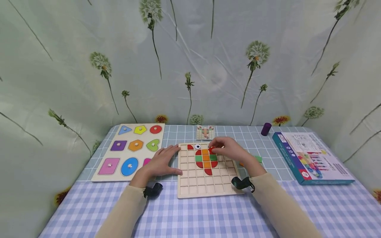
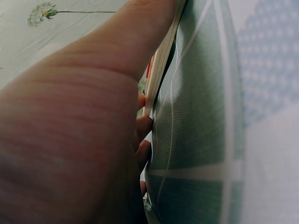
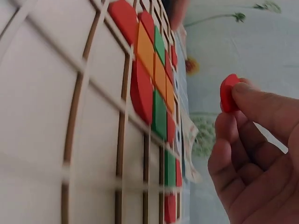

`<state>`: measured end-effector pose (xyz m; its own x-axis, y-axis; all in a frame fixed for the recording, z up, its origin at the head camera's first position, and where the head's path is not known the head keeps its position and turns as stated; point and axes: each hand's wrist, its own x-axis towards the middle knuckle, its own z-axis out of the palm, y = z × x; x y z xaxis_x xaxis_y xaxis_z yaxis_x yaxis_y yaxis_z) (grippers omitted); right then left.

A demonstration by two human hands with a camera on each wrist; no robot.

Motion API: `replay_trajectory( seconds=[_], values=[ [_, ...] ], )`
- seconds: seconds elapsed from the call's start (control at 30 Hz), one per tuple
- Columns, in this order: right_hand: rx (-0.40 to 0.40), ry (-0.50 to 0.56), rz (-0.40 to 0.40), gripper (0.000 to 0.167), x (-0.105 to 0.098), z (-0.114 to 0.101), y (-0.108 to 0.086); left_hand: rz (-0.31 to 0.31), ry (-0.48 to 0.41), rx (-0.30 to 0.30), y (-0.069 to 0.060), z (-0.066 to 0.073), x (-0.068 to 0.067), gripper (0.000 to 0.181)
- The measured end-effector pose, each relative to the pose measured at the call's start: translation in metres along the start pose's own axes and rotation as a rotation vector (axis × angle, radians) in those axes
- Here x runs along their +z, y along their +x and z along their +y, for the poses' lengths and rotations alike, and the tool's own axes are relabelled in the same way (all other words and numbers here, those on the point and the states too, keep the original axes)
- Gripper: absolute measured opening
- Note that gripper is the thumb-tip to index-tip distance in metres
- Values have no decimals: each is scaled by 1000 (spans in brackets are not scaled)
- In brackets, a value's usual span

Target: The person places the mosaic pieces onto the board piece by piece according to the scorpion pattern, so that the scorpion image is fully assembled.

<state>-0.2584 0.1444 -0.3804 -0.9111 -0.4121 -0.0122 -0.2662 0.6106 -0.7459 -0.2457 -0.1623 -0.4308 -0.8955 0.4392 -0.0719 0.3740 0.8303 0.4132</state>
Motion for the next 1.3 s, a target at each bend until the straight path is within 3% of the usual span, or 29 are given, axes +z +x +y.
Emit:
replay_trajectory(
  seconds=[0.23, 0.37, 0.5, 0.73, 1.3],
  values=[
    [-58, -18, -55, 22, 15, -18, 18, -2, 4, 3, 0, -1, -1, 104],
    [-79, -53, -59, 19, 25, -24, 28, -16, -13, -1, 0, 0, -1, 104],
    [-78, -18, -70, 16, 35, -29, 38, -22, -15, -1, 0, 0, -1, 105],
    [-107, -19, -70, 15, 48, -41, 53, -1, -14, -4, -1, 0, -2, 107],
    [-49, -157, -102, 14, 68, -46, 72, 10, -18, 0, -1, -1, -1, 106]
  ],
)
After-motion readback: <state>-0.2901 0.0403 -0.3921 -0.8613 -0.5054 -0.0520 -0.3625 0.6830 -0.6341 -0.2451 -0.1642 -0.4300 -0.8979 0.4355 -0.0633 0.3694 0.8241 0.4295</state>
